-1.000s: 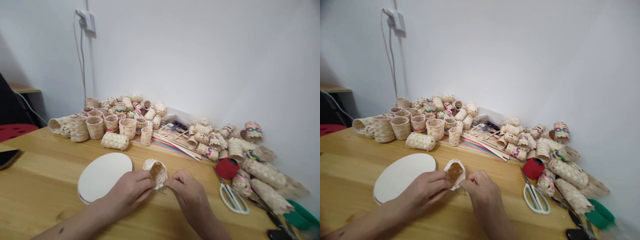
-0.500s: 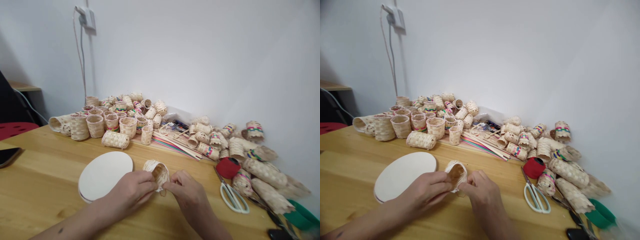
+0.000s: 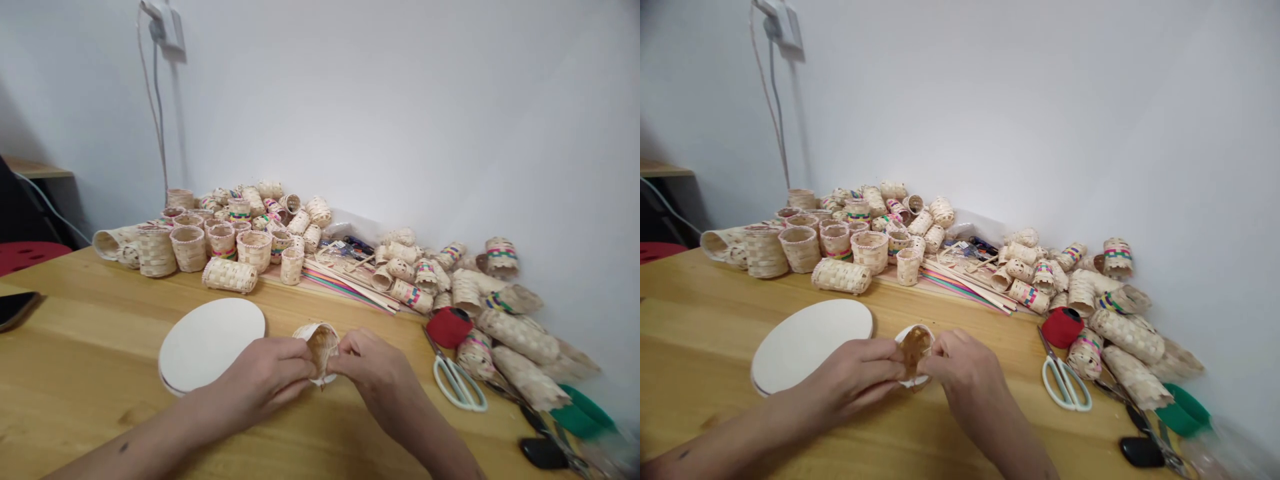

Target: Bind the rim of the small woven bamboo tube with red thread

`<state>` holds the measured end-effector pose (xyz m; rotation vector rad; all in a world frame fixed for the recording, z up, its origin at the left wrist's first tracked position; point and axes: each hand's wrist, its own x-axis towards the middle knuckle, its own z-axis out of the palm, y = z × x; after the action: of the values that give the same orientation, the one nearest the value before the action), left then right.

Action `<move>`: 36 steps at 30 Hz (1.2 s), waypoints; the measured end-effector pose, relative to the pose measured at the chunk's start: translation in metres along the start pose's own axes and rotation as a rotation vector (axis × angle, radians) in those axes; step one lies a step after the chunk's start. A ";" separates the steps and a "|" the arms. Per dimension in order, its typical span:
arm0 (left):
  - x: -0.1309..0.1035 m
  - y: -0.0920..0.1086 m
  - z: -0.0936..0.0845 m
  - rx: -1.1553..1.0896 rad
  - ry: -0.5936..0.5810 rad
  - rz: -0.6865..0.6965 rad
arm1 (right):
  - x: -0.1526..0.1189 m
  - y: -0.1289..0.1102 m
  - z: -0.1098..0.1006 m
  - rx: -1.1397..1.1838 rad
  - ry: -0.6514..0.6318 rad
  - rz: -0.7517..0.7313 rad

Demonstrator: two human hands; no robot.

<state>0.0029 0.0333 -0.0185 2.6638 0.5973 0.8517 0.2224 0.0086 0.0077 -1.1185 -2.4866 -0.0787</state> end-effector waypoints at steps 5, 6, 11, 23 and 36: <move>0.003 0.013 -0.013 -0.276 -0.067 -0.003 | 0.019 -0.006 -0.037 0.090 -0.216 -0.109; 0.003 0.015 -0.015 -0.330 -0.060 -0.010 | 0.023 -0.006 -0.042 0.137 -0.264 -0.128; 0.002 0.016 -0.013 -0.490 -0.010 -0.108 | 0.039 0.003 -0.048 0.466 -0.416 -0.139; 0.003 0.009 -0.006 -0.530 -0.002 -0.154 | 0.038 0.011 -0.033 0.703 -0.490 -0.002; 0.003 0.009 -0.003 -0.516 0.023 -0.180 | 0.043 0.008 -0.032 0.695 -0.531 0.009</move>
<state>0.0057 0.0274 -0.0109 2.1065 0.5261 0.8490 0.2141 0.0374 0.0526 -0.9076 -2.5803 1.1245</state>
